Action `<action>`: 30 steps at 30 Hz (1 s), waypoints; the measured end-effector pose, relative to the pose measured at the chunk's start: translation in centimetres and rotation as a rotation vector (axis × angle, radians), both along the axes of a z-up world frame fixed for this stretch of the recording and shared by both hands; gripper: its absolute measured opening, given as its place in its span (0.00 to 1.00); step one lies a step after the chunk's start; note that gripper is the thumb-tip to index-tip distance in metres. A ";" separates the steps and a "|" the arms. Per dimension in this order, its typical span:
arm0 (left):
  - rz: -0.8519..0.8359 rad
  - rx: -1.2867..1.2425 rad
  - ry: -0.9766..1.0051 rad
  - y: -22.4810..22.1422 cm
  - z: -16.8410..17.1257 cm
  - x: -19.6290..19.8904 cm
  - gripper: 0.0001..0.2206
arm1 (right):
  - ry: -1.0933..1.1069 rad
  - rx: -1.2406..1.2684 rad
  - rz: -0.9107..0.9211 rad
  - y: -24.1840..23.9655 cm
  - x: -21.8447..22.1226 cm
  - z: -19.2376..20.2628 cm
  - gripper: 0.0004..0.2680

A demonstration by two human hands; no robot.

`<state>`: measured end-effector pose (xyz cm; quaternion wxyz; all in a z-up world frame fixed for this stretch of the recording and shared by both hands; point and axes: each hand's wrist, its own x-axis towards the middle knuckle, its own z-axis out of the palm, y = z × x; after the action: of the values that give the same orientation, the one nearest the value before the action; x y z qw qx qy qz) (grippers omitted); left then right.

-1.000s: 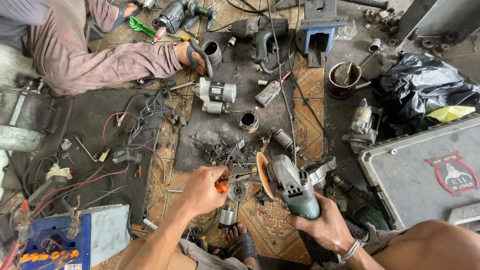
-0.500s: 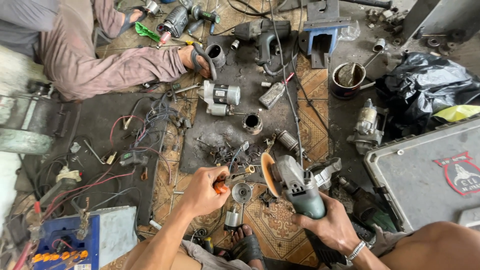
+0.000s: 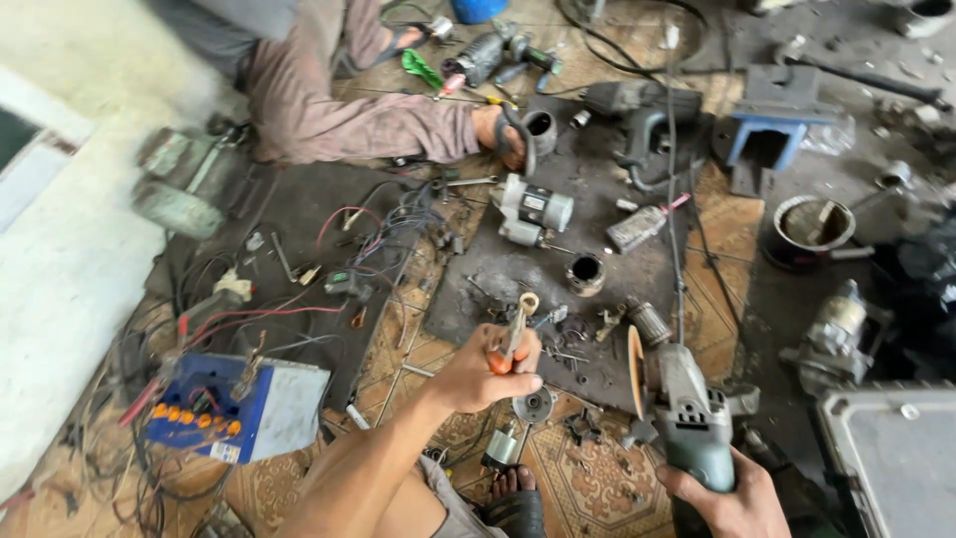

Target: Using an angle grinder to modify a small metal component held by pliers, then inspecting and assembling parts of an electric motor.

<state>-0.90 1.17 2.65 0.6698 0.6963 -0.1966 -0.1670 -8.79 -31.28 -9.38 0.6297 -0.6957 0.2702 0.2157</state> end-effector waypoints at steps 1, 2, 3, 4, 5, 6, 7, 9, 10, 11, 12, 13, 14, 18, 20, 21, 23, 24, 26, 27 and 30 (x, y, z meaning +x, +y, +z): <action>0.022 0.000 -0.010 0.0 -0.1 0.0 0.14 | -0.010 0.000 0.022 -0.5 -0.1 -1.7 0.18; 0.005 -0.152 0.111 0.0 -0.2 0.0 0.14 | -0.020 -0.055 0.030 -1.0 0.0 -3.5 0.19; -0.017 -0.306 0.233 -0.2 -0.3 0.1 0.15 | -0.028 -0.109 0.035 -1.6 0.0 -5.3 0.21; 0.001 -0.308 0.222 -0.2 -0.2 0.2 0.15 | -0.037 -0.109 0.054 -2.0 0.2 -6.2 0.21; -0.057 -0.405 0.276 -0.3 0.0 0.2 0.14 | -0.057 -0.124 0.065 -2.4 0.3 -7.0 0.22; -0.116 -0.501 0.327 -0.3 0.1 0.3 0.13 | -0.078 -0.139 0.076 -2.7 0.4 -7.8 0.23; -0.108 -0.506 0.321 -0.2 0.4 0.2 0.13 | -0.083 -0.142 0.086 -2.5 0.3 -7.5 0.23; -0.138 -0.585 0.402 -0.2 0.9 0.2 0.14 | -0.126 -0.177 0.075 -2.4 0.2 -7.0 0.21; -0.131 -0.589 0.395 -0.3 0.8 0.0 0.14 | -0.130 -0.179 0.084 -2.3 0.2 -6.5 0.21; -0.137 -0.603 0.418 -0.3 0.8 -0.1 0.14 | -0.125 -0.162 0.062 -2.0 0.2 -5.8 0.22; -0.143 -0.618 0.441 -0.2 0.9 -0.1 0.13 | -0.119 -0.145 0.041 -1.7 0.2 -5.1 0.22; -0.142 -0.621 0.439 -0.1 1.0 -0.1 0.13 | -0.121 -0.148 0.044 -1.7 0.2 -5.1 0.22; -0.151 -0.623 0.438 -0.1 1.1 -0.1 0.13 | -0.132 -0.157 0.051 -1.6 0.3 -5.1 0.23; -0.138 -0.556 0.409 0.1 1.5 -0.2 0.12 | -0.137 -0.209 0.050 -2.1 0.2 -6.7 0.24; -0.080 -0.395 0.304 0.4 0.7 0.0 0.13 | -0.148 -0.165 0.079 -2.8 0.3 -8.6 0.22; -0.022 -0.237 0.196 0.3 0.2 0.1 0.14 | -0.159 -0.123 0.109 -3.5 -0.1 -9.2 0.21; 0.025 0.066 0.102 0.3 1.0 0.0 0.12 | -0.137 -0.059 0.061 -1.7 -0.3 -4.2 0.18; 0.090 0.381 -0.006 0.4 1.1 0.0 0.11 | -0.125 0.022 0.029 -0.8 -0.4 -1.8 0.16; 0.089 0.603 -0.070 -0.4 0.9 -0.1 0.05 | -0.086 -0.017 0.031 -0.1 -0.5 1.1 0.17; 0.116 0.844 -0.146 -0.6 0.7 -0.3 0.02 | -0.060 -0.033 0.059 0.4 -0.4 2.4 0.17; 0.122 0.985 -0.193 -1.0 0.4 -0.5 0.02 | -0.098 -0.028 0.090 0.4 -0.7 2.8 0.16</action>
<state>-1.43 0.19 3.06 0.2493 0.9521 -0.1146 -0.1352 -9.49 -30.87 -6.60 0.6222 -0.7254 0.2103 0.2060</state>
